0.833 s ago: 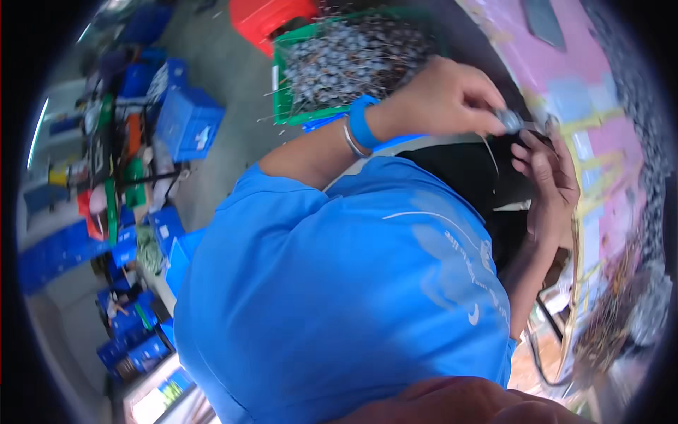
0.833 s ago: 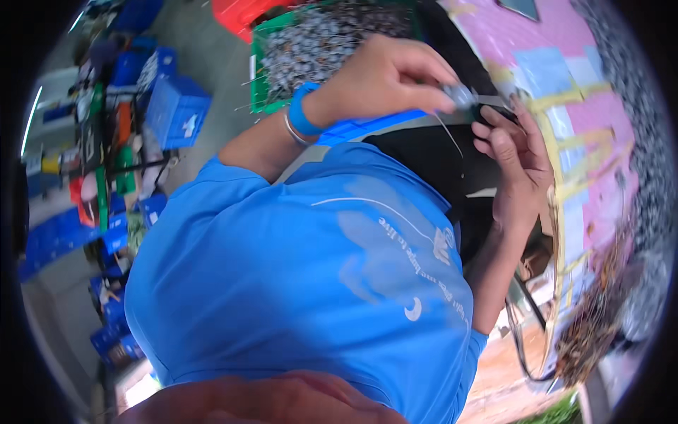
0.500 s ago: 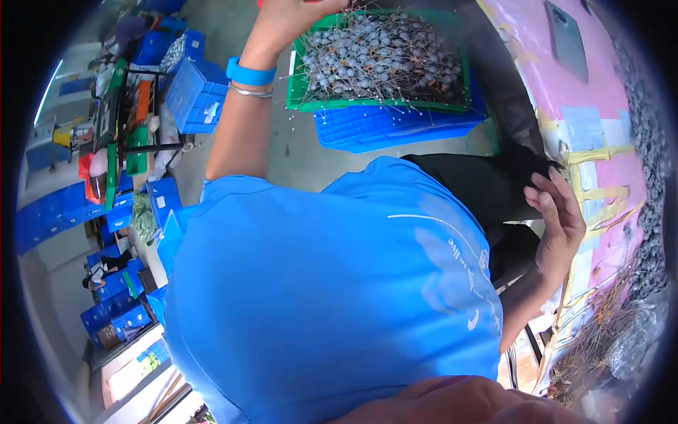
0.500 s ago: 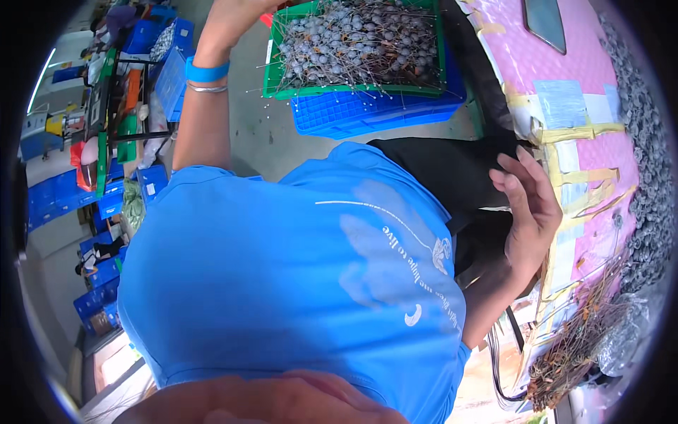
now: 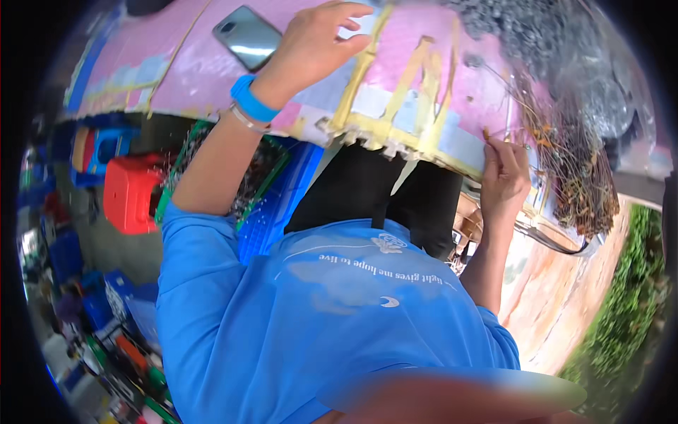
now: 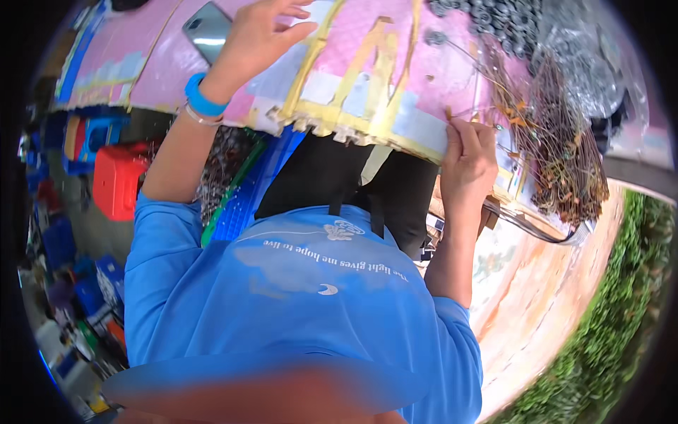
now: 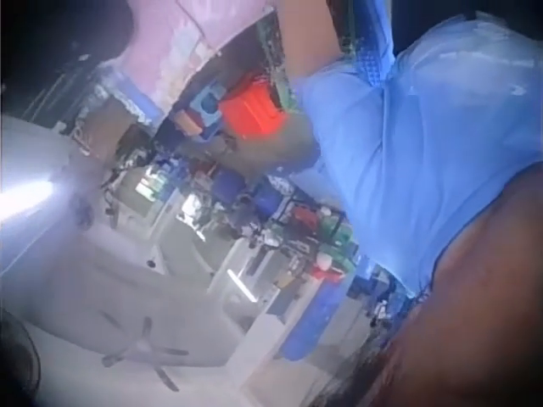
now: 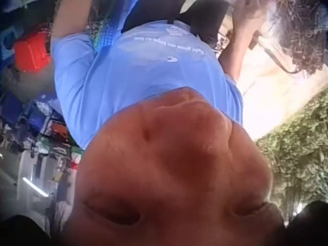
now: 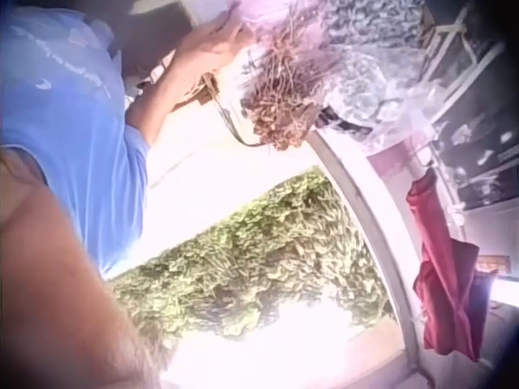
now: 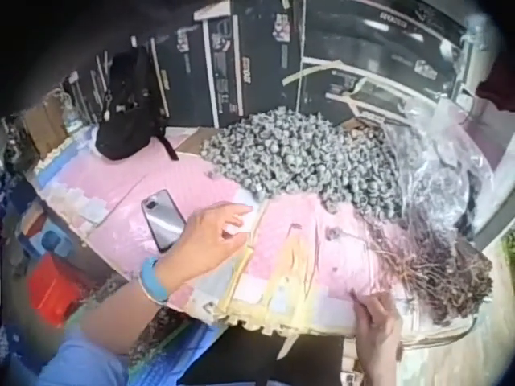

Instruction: Manually attaching small plastic and metal components onto a string at a workbench.

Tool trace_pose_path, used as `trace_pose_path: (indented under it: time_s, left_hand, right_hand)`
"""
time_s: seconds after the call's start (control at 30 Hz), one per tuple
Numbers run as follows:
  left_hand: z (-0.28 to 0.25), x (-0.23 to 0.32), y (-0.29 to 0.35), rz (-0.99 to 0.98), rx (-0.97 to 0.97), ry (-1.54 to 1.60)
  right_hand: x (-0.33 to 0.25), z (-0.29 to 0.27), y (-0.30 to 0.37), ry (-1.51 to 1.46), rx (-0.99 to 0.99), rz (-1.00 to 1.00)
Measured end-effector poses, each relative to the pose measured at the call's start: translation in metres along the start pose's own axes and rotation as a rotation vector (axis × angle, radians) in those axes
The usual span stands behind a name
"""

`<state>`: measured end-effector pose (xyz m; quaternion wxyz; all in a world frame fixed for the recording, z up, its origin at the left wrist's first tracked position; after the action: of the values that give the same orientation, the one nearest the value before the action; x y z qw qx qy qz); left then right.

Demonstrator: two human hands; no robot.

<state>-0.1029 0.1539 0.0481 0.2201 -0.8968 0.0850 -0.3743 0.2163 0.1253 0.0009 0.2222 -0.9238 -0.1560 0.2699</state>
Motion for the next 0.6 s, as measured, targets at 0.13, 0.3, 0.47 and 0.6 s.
trace_pose_path:
  time_s: [0.13,0.3,0.47,0.6]
  left_hand:
    - [0.055,0.012,-0.062,0.107,-0.086,0.002]
    - [0.137,0.028,-0.097,0.323,-0.507,-0.065]
    - [0.159,0.027,-0.087,0.554,-0.405,-0.204]
    - [0.103,0.064,-0.055,0.176,-0.234,0.191]
  right_hand:
    - [-0.002,0.000,-0.009,-0.078,-0.024,0.091]
    - [-0.004,0.011,-0.016,-0.030,-0.090,0.141]
    - [-0.005,0.025,-0.020,-0.154,-0.189,0.124]
    - [-0.011,0.012,-0.010,-0.955,-0.019,0.410]
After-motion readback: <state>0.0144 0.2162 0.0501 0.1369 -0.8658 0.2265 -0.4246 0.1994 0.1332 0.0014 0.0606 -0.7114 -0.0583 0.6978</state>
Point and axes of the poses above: each hand's wrist, its own y-axis away from the middle knuckle, its own z-axis out of the palm, x = y × z, the point moved 3 cm from there along -y, towards the middle knuckle
